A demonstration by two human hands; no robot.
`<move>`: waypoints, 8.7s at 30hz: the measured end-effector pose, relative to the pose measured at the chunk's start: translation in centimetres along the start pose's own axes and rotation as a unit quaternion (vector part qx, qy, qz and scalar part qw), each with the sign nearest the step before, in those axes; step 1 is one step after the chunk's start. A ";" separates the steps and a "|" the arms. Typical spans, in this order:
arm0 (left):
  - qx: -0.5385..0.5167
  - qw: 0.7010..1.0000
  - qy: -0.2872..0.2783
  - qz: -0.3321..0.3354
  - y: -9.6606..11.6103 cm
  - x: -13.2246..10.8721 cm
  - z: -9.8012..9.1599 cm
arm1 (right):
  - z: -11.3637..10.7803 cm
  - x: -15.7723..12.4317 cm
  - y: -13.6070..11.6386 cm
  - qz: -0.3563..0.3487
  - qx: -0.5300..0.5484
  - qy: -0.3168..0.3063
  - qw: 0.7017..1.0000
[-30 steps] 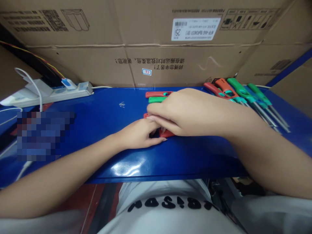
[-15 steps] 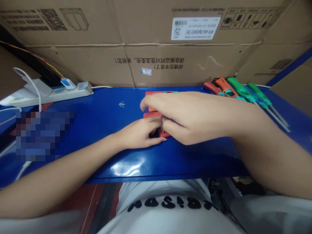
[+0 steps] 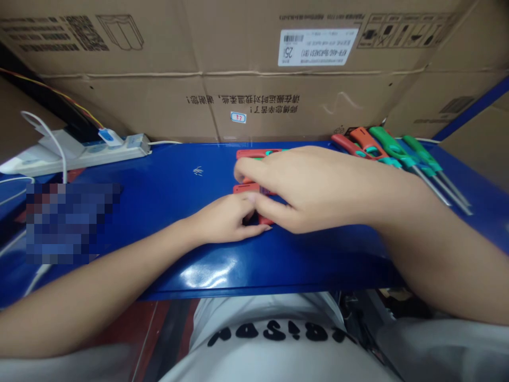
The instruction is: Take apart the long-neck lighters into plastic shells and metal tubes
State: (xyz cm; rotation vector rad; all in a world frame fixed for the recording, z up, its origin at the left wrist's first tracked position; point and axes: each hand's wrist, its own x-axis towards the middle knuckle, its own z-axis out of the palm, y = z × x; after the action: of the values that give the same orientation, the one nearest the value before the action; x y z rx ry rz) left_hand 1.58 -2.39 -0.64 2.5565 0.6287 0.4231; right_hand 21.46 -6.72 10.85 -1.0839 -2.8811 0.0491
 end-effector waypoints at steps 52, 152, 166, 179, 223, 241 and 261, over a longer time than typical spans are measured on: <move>0.268 0.951 0.090 -0.124 0.1 0.4 -3.6 | 0.4 0.8 3.7 0.143 -0.086 -0.017 0.986; 0.002 0.995 0.083 0.059 -3.1 0.5 -0.6 | 2.0 3.4 0.8 0.082 -0.102 0.059 0.990; 0.014 0.995 0.076 0.059 -3.0 0.5 -0.8 | 1.7 2.9 1.7 0.024 -0.006 0.044 0.999; 0.006 0.996 0.067 0.060 -3.1 0.4 -0.8 | 1.1 2.2 1.8 0.018 0.050 0.029 0.998; 0.021 0.997 0.072 0.034 -2.9 0.4 -0.8 | 0.8 2.1 2.1 0.000 0.042 0.013 0.999; 0.024 0.996 0.072 0.050 -3.2 0.4 -0.8 | 0.9 2.2 1.9 0.011 0.026 0.011 1.000; 0.009 0.997 0.079 0.023 -2.9 0.4 -0.9 | 1.3 2.5 1.7 0.008 0.000 0.039 0.999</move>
State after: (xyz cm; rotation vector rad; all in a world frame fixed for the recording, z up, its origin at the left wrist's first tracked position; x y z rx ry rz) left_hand 0.58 0.40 -1.27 2.5769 0.6328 0.6434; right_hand 20.67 -3.81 9.63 -1.0829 -2.8040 0.0062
